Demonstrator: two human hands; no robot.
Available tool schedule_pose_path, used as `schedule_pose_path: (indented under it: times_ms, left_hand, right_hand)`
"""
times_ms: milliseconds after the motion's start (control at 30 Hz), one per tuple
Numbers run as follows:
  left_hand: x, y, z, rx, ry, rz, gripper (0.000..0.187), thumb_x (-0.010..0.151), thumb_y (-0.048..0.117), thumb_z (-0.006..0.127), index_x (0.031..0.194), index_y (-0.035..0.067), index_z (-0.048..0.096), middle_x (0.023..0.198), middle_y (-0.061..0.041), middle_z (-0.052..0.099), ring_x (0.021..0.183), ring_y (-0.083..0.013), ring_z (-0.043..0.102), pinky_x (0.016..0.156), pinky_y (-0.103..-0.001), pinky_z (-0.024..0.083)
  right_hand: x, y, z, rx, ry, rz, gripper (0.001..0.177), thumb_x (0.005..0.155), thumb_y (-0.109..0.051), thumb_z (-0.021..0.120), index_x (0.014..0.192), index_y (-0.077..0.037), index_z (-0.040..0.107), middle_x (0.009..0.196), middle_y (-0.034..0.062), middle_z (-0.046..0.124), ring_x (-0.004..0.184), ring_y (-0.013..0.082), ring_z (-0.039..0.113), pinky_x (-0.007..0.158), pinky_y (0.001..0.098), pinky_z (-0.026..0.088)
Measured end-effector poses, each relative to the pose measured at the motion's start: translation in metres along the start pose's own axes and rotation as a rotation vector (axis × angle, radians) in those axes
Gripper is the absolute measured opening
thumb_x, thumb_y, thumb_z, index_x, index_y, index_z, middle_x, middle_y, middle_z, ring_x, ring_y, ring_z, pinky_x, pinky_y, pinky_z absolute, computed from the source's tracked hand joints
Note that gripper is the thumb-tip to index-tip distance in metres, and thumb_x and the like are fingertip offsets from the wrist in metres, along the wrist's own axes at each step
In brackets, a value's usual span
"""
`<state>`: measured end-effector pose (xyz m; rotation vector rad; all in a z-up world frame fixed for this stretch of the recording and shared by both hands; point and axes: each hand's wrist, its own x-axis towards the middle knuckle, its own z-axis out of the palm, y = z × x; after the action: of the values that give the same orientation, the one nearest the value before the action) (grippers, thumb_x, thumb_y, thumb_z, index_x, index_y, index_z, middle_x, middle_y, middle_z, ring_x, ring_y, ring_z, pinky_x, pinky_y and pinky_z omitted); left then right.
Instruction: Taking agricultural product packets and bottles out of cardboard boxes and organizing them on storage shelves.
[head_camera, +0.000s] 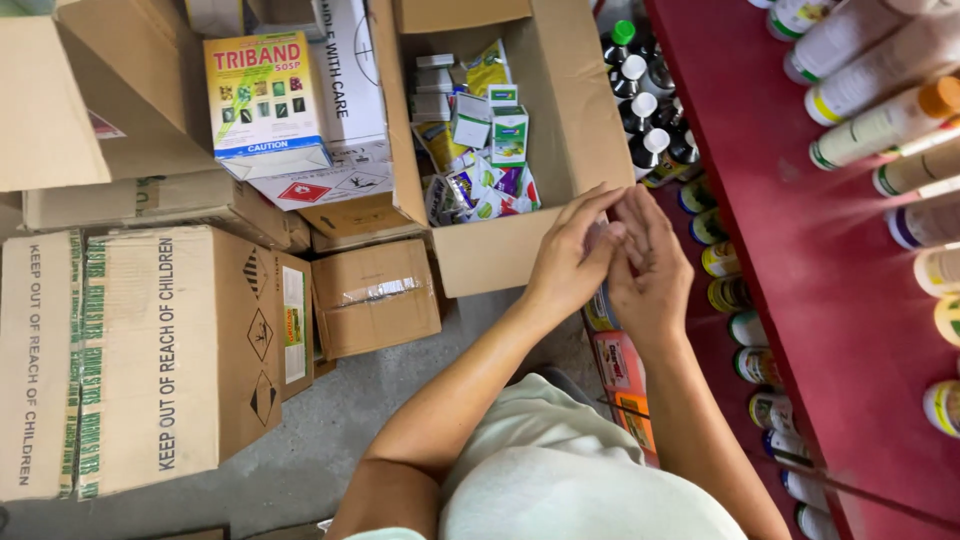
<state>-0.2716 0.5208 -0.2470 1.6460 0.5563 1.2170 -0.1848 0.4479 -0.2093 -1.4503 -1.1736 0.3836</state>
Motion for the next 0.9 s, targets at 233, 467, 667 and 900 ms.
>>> schedule_pose_path:
  times_ms: [233,467,667,900]
  left_hand:
    - [0.021,-0.079,-0.035,0.068,0.107,-0.254,0.042,0.099,0.02,0.065,0.138,0.007,0.059,0.145,-0.021,0.057,0.126,-0.0346,0.063,0.108,-0.04,0.05]
    - [0.053,-0.217,-0.063,0.337,0.233,-0.307,0.042,0.098,0.019,0.067,0.137,0.003,0.061,0.138,-0.021,0.064,0.128,-0.0385,0.061,0.11,-0.043,0.048]
    - [0.083,-0.327,-0.082,0.416,0.35,-0.688,0.049,0.091,0.021,0.071,0.135,0.002,0.06,0.132,-0.026,0.059,0.12,-0.039,0.061,0.1,-0.043,0.05]
    - [0.082,-0.469,-0.096,0.388,0.559,-0.951,0.041,0.093,0.021,0.069,0.129,0.002,0.065,0.125,-0.025,0.072,0.119,-0.0349,0.068,0.102,-0.041,0.052]
  right_hand:
    - [0.046,0.07,0.055,0.056,-0.224,0.044,0.053,0.101,0.009,0.053,0.153,0.005,0.042,0.149,0.0226,0.056,0.141,0.0274,0.055,0.115,0.035,0.047]
    - [0.116,0.163,0.124,-0.174,-0.416,0.091,0.054,0.094,0.008,0.058,0.147,-0.004,0.054,0.135,0.0189,0.066,0.116,0.0256,0.07,0.095,0.0318,0.057]
    - [0.157,0.287,0.186,-0.247,-0.612,0.113,0.066,0.083,0.004,0.064,0.147,-0.003,0.05,0.14,0.0245,0.059,0.128,0.0369,0.06,0.105,0.0378,0.05]
    - [0.185,0.376,0.25,-0.298,-0.788,0.247,0.075,0.08,-0.004,0.07,0.151,-0.006,0.044,0.146,0.0244,0.053,0.135,0.0379,0.053,0.11,0.0395,0.045]
